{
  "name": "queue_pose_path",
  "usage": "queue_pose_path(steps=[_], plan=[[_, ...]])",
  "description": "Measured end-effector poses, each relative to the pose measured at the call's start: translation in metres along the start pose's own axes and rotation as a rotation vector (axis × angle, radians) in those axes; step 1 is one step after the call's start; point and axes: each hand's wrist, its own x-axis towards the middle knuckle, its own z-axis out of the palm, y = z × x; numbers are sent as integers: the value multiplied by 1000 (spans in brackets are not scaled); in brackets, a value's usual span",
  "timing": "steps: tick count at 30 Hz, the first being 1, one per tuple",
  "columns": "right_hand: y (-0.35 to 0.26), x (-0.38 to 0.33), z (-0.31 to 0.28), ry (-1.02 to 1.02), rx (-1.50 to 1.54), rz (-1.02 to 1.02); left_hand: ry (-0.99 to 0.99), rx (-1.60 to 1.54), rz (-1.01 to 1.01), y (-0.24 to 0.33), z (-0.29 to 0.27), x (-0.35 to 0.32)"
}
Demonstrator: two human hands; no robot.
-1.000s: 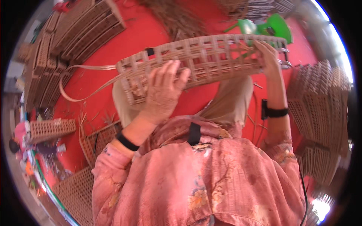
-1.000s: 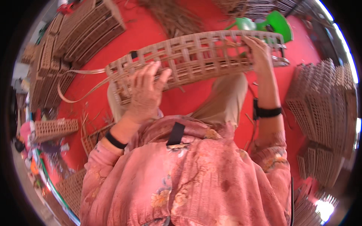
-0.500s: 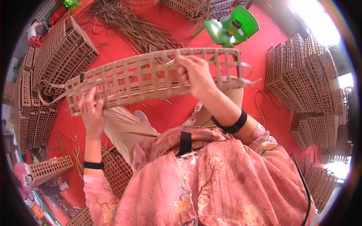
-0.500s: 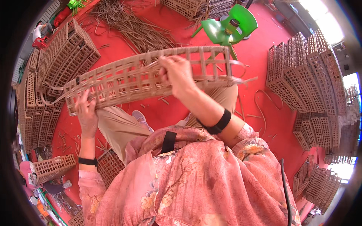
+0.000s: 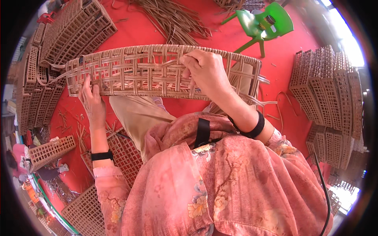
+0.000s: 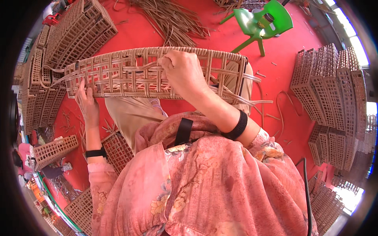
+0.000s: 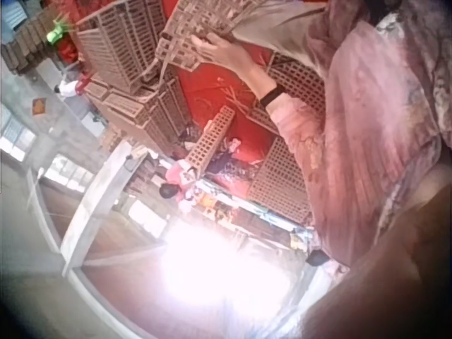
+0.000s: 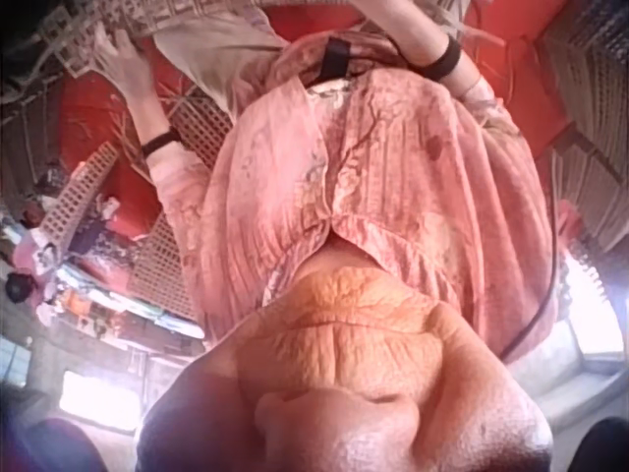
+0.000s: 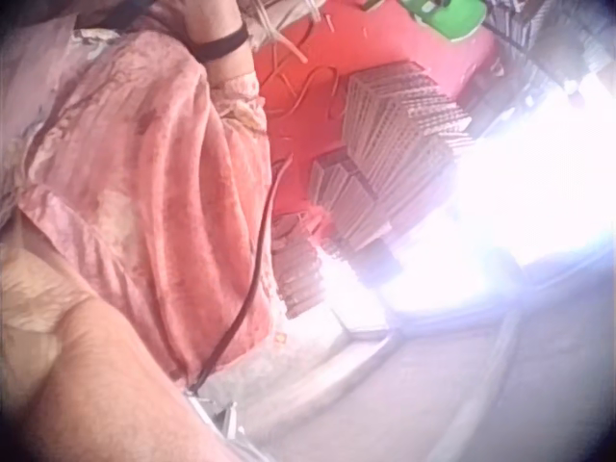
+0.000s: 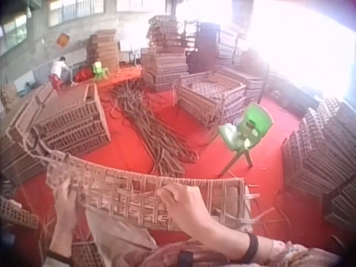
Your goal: Weaving thin wooden or bamboo strips to construct or reinforce a rectangular basket structure.
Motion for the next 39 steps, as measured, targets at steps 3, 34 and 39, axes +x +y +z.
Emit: queue_pose_path(steps=[3, 34, 39], plan=[[5, 6, -7, 132, -236, -253, -17, -12, -26, 1, 1, 8], [15, 2, -73, -60, -418, -39, -669, -857, -132, 193, -72, 173], [10, 13, -74, -219, -489, 59, -666, -1013, -42, 196, -58, 173]])
